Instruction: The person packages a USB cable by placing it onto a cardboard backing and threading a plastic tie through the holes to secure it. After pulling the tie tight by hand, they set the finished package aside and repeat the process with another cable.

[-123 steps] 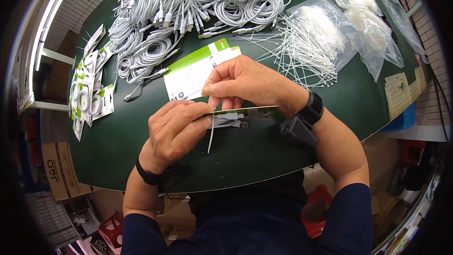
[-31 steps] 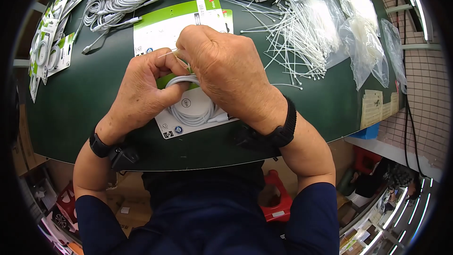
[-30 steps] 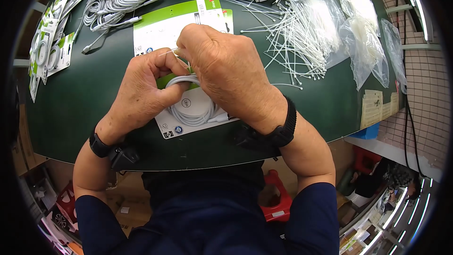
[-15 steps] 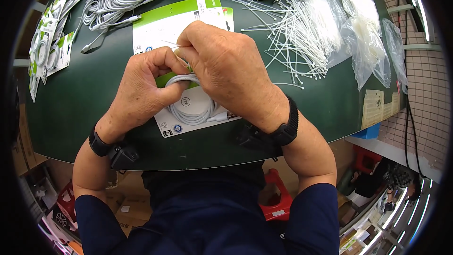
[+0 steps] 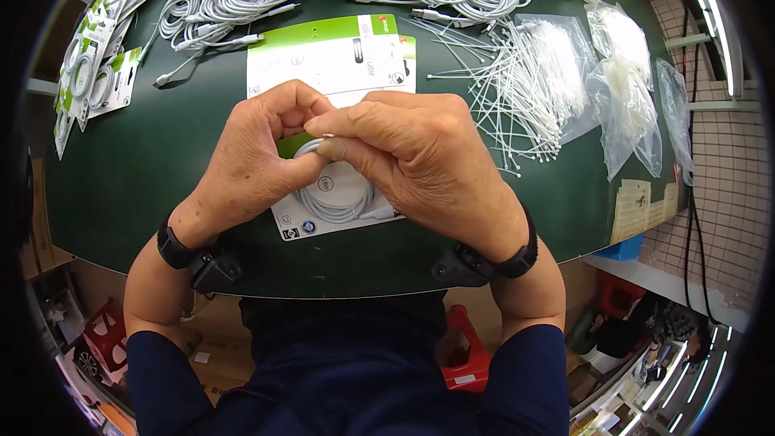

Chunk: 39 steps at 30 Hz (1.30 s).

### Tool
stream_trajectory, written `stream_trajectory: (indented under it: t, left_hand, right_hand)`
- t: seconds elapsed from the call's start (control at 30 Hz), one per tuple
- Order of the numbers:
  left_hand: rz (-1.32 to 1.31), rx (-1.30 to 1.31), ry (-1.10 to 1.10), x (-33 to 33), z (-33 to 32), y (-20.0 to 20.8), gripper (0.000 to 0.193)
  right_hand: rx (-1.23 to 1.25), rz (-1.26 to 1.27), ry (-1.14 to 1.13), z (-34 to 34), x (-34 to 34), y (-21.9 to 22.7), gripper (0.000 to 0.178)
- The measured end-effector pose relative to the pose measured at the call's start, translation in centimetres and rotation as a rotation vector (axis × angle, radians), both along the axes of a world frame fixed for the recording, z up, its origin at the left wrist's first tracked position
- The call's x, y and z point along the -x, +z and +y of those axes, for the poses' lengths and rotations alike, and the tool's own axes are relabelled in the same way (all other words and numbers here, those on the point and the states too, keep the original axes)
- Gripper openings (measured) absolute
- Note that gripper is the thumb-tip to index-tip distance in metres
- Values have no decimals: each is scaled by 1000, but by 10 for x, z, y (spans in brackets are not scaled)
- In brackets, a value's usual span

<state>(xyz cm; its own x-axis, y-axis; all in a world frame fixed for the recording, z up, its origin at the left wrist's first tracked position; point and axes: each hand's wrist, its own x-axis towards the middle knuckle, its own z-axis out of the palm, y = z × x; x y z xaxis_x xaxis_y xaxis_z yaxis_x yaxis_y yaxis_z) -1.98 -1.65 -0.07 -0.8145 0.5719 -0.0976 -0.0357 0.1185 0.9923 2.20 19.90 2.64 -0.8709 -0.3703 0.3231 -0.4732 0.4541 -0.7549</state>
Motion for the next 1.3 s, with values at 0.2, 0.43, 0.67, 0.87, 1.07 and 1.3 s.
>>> stream_trajectory:
  t: [0.2,0.43,0.67,0.87,1.07,1.3]
  left_hand:
    - [169,14,-40,1,-3,-11,22]
    - [200,9,-35,0,-3,-12,24]
    - [194,-16,-31,-1,-3,-13,25]
    - [116,16,-58,2,-7,-4,25]
    - [98,-5,-66,5,-10,-2,24]
    - [62,6,-50,6,-14,9,20]
  right_hand:
    - [67,-187,144,12,4,4,28]
    - [204,-511,112,11,-2,21,24]
    - [124,-415,42,5,-8,22,19]
    - [75,-213,4,-2,-9,15,21]
    - [-22,75,-44,-8,-8,9,23]
    - [-6,285,1,-9,-9,-1,24]
